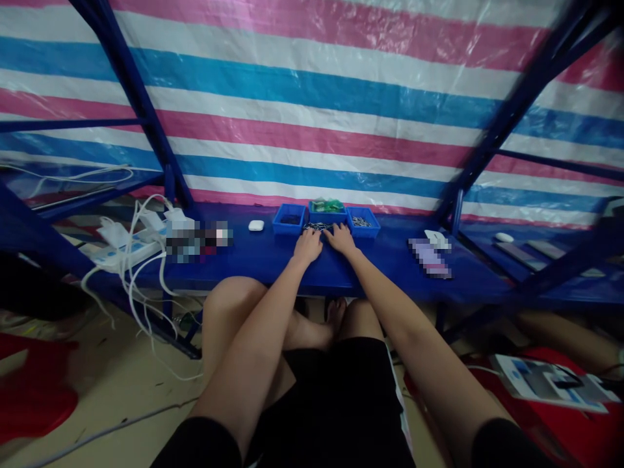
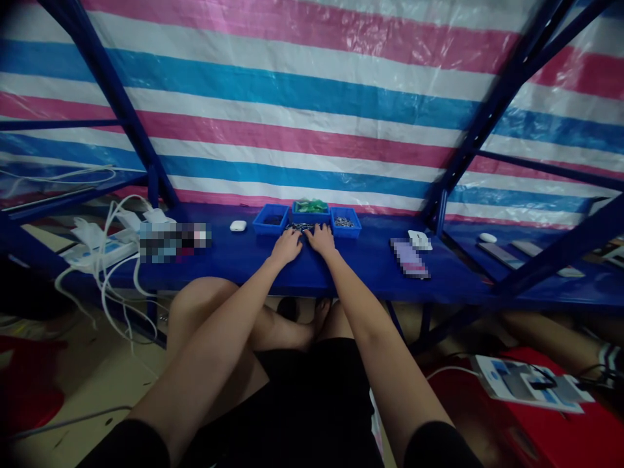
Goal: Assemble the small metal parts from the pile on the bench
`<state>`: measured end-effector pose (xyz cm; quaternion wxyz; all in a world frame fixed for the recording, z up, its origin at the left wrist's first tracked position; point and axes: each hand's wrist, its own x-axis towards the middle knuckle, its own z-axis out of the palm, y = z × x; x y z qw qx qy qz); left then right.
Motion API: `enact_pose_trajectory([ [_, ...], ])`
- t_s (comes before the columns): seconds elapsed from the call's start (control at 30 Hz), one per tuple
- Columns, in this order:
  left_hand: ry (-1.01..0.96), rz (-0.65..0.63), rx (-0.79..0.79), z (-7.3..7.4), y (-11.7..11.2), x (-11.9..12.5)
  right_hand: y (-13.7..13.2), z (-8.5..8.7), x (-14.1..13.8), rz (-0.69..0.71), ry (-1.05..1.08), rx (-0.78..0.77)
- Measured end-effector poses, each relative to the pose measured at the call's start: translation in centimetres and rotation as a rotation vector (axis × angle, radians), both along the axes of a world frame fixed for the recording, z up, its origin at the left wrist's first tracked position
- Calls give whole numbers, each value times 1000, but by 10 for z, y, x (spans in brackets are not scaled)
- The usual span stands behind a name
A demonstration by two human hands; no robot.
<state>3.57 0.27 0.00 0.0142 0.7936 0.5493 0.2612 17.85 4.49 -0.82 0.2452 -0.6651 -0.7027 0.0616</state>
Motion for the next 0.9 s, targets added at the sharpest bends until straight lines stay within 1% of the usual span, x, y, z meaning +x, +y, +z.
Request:
enact_pose_trajectory([
  [0.03,32,4,3,1,3,1,1,1,-1,-9,-10,-12],
  [0.1,68,57,6,2,9,3,2,4,-4,-14,-39,-38],
  [0.2,98,93,4,3,16,6,1,5,-6,-8,-99,-18],
  [0.33,98,135,45,-2,25,15,3,7,-5,-8,-160,-3],
  [0.47,85,181,-5,-7,33,24,10,10,-3,16,-186,-23],
  [0.57,80,193,-65,-7,38,27,13,11,-1,63,-217,-14],
  [0.77,78,201,-75,-5,45,27,18,10,3,185,-305,35],
  [0.9,77,154,-90,-3,46,24,24,7,1,192,-299,62],
])
